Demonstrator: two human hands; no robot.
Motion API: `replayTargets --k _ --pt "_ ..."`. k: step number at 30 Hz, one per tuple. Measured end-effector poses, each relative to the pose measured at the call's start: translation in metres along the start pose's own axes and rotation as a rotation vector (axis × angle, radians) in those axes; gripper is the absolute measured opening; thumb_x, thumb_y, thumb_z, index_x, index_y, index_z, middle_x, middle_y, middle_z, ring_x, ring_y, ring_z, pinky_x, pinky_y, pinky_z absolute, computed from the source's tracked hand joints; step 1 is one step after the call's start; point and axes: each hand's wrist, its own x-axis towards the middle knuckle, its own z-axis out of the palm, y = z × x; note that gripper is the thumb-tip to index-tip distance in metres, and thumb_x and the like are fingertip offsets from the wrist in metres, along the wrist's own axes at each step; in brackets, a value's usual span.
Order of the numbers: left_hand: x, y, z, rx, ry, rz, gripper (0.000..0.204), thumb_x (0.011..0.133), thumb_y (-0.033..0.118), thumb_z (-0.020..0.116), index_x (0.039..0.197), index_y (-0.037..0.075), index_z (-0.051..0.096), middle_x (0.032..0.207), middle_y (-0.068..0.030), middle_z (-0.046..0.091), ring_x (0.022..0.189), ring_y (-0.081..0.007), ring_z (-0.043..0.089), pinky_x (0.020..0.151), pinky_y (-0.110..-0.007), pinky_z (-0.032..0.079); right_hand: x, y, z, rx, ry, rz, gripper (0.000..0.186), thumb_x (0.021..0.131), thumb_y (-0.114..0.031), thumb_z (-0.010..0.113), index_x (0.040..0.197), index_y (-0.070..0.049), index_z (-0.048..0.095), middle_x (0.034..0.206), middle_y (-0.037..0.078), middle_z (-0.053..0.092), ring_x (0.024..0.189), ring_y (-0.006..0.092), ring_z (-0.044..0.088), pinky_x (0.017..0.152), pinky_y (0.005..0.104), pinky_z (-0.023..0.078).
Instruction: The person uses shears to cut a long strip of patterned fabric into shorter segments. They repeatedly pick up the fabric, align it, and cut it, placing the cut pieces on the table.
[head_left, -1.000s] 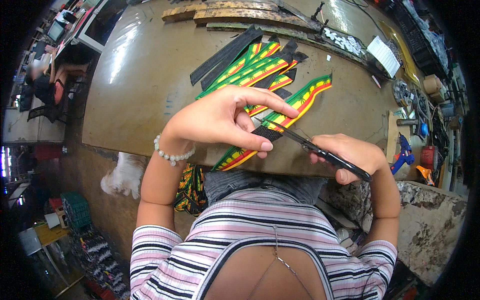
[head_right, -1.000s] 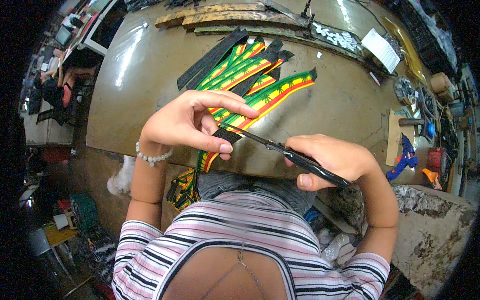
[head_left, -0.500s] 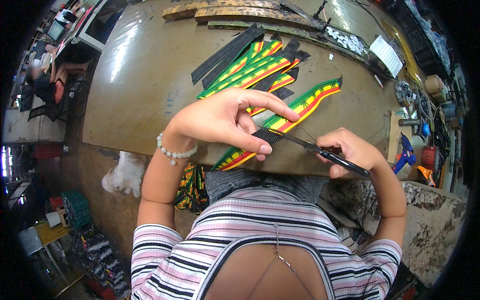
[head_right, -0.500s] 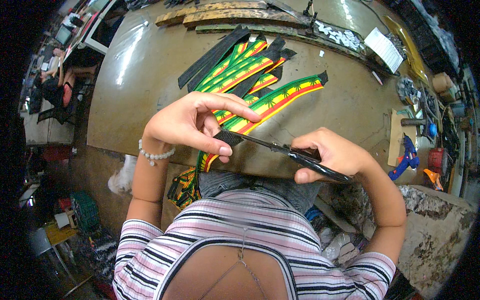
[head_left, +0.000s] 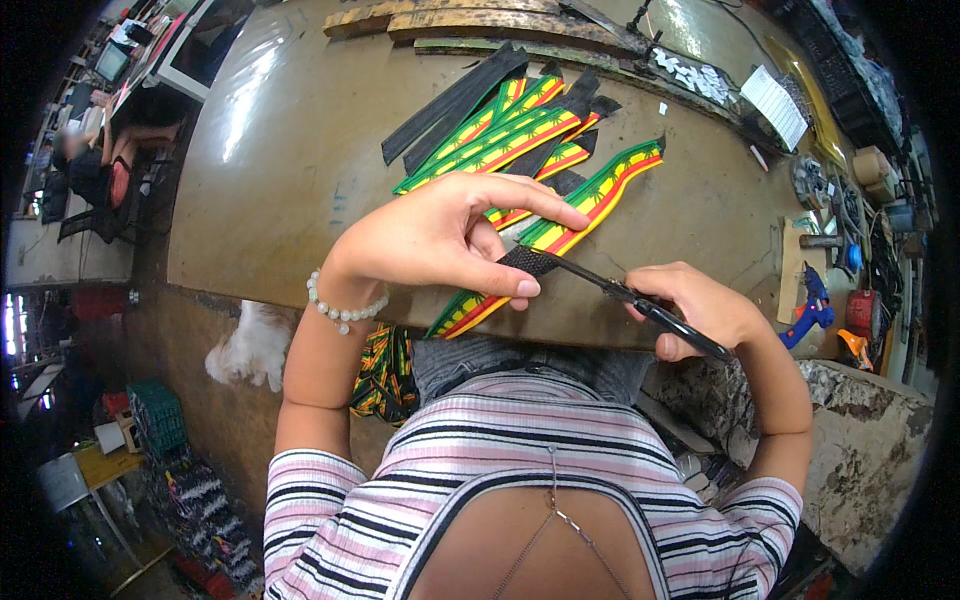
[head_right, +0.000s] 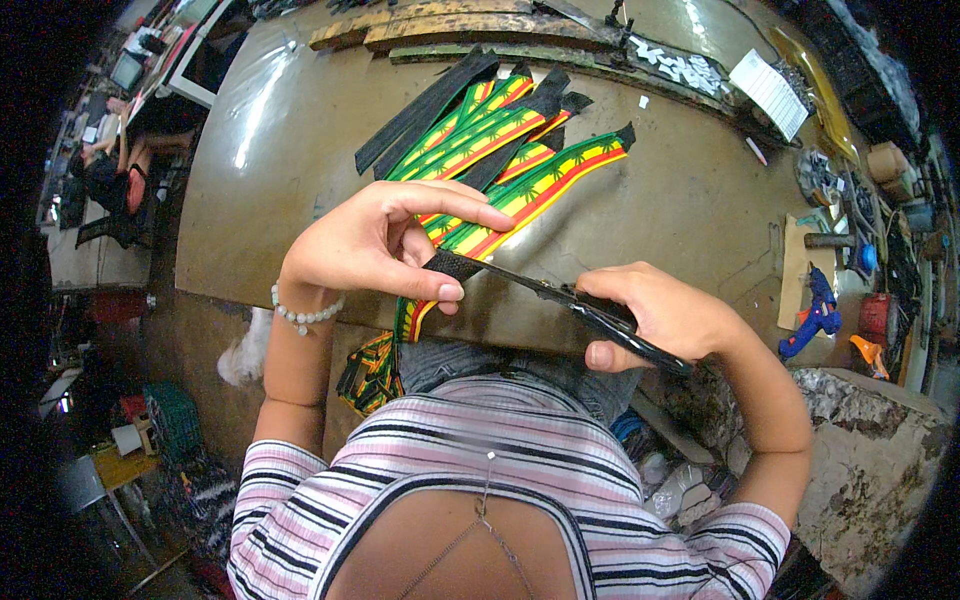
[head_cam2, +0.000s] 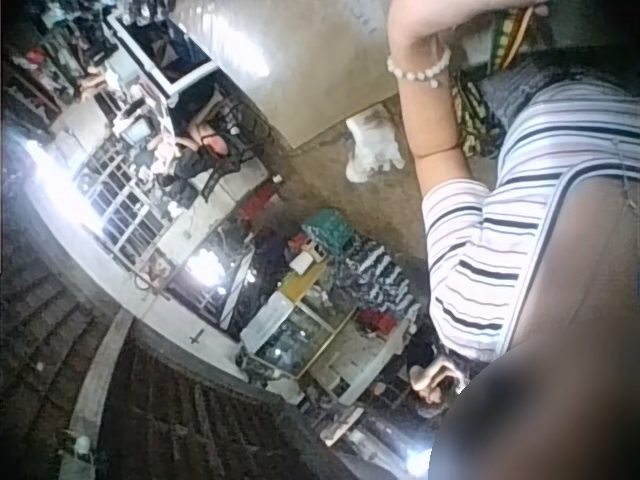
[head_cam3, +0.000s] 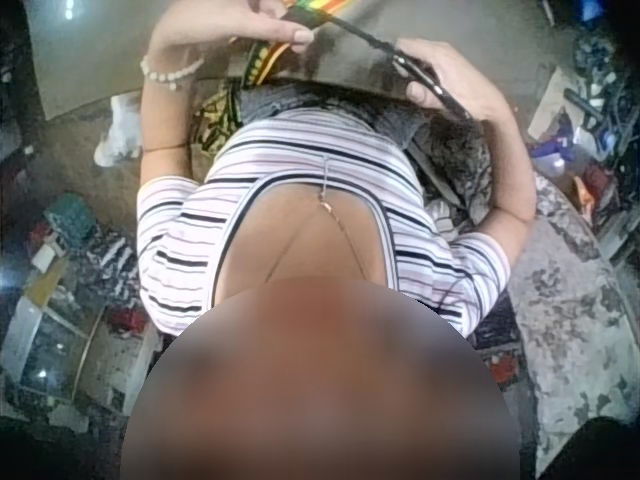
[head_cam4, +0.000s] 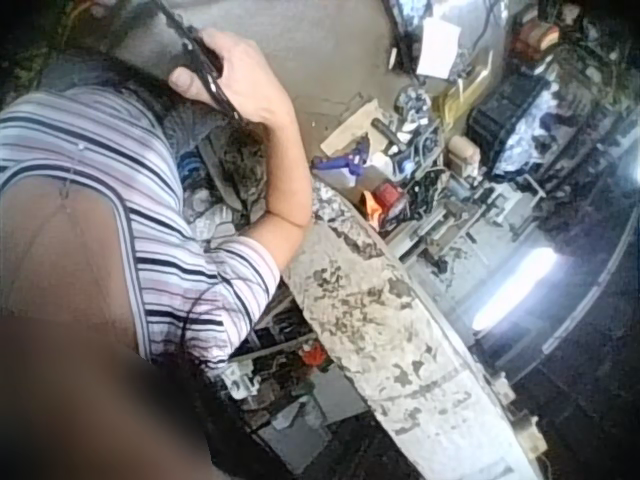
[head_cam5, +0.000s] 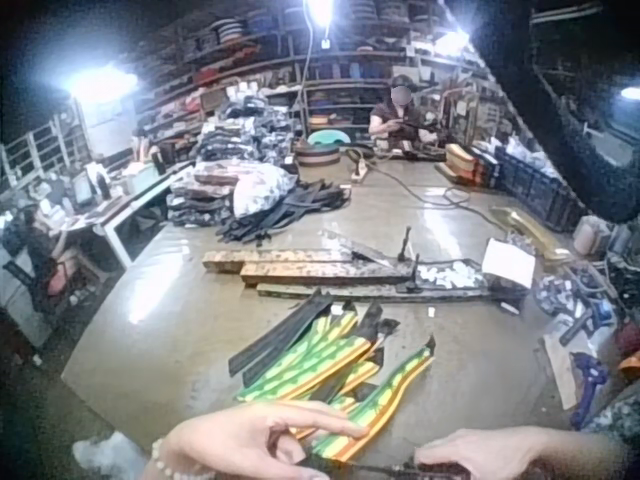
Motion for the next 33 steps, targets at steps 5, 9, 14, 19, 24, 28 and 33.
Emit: replayTargets --k 5,9,14,19,24,28,33 --pt "0.000 -0.002 0.001 -0.004 -0.006 -0.008 0.051 0.077 0.000 0.075 0.125 0.006 0.060 0.122 -0.0024 0.055 0.054 0.0041 0.044 0.047 -0.014 0.036 0.000 -0.006 -0.002 -0.016 0.056 0.057 0.058 0.077 -0.053 0.072 0.071 0.001 0.050 0.061 0.014 0.045 0.056 0.0262 0.045 0.054 0.0370 0.039" --pt "0.001 -0.004 0.004 -0.004 0.047 0.018 0.056 0.074 -0.001 0.077 0.127 0.005 0.060 0.126 -0.0042 0.055 0.056 0.0053 0.042 0.045 -0.013 0.032 0.002 -0.015 -0.001 -0.084 0.108 0.114 0.057 0.079 -0.047 0.074 0.063 0.001 0.047 0.058 0.013 0.044 0.054 0.0241 0.045 0.052 0.0370 0.037" --pt "0.000 -0.012 0.004 -0.019 0.033 -0.009 0.060 0.072 -0.002 0.077 0.129 0.005 0.059 0.129 -0.0063 0.054 0.055 0.0055 0.042 0.046 -0.012 0.032 0.002 -0.011 0.005 -0.078 0.137 0.137 0.055 0.077 -0.045 0.076 0.064 0.001 0.049 0.058 0.014 0.043 0.053 0.0241 0.045 0.051 0.0369 0.035" --pt "-0.007 -0.018 -0.011 -0.059 0.195 -0.039 0.059 0.075 -0.004 0.075 0.130 0.004 0.056 0.137 -0.0134 0.050 0.068 -0.0018 0.062 0.051 -0.014 0.046 -0.006 0.010 0.009 0.112 0.179 0.074 0.055 0.067 -0.049 0.082 0.075 -0.003 0.054 0.074 0.012 0.060 0.062 0.0182 0.057 0.055 0.0305 0.045" --pt "-0.005 -0.009 0.002 0.163 0.467 -0.023 0.054 0.076 -0.006 0.074 0.123 0.000 0.049 0.152 -0.0200 0.030 0.074 -0.0111 0.067 0.064 -0.020 0.056 0.031 -0.010 0.065 0.838 0.396 0.289 0.044 0.073 -0.006 0.082 0.102 -0.004 0.049 0.116 0.016 0.065 0.088 0.0132 0.065 0.074 0.0279 0.054" --pt "0.004 -0.012 0.031 0.194 0.544 0.411 0.044 0.075 -0.006 0.075 0.106 0.005 0.046 0.153 -0.0258 0.024 0.101 -0.0175 0.064 0.075 -0.023 0.056 0.092 -0.027 0.101 0.677 0.764 -0.126 0.043 0.077 -0.008 0.078 0.110 -0.002 0.051 0.102 0.006 0.062 0.092 0.0133 0.061 0.079 0.0274 0.051" --pt "-0.015 -0.025 0.035 0.371 0.513 0.352 0.018 0.082 0.000 0.072 0.086 0.001 0.054 0.117 -0.0180 0.062 0.109 -0.0212 0.063 0.080 -0.029 0.055 0.087 -0.019 0.058 0.908 1.157 -0.193 0.027 0.082 -0.007 0.074 0.094 -0.008 0.050 0.085 0.004 0.059 0.068 0.0122 0.061 0.064 0.0250 0.050"
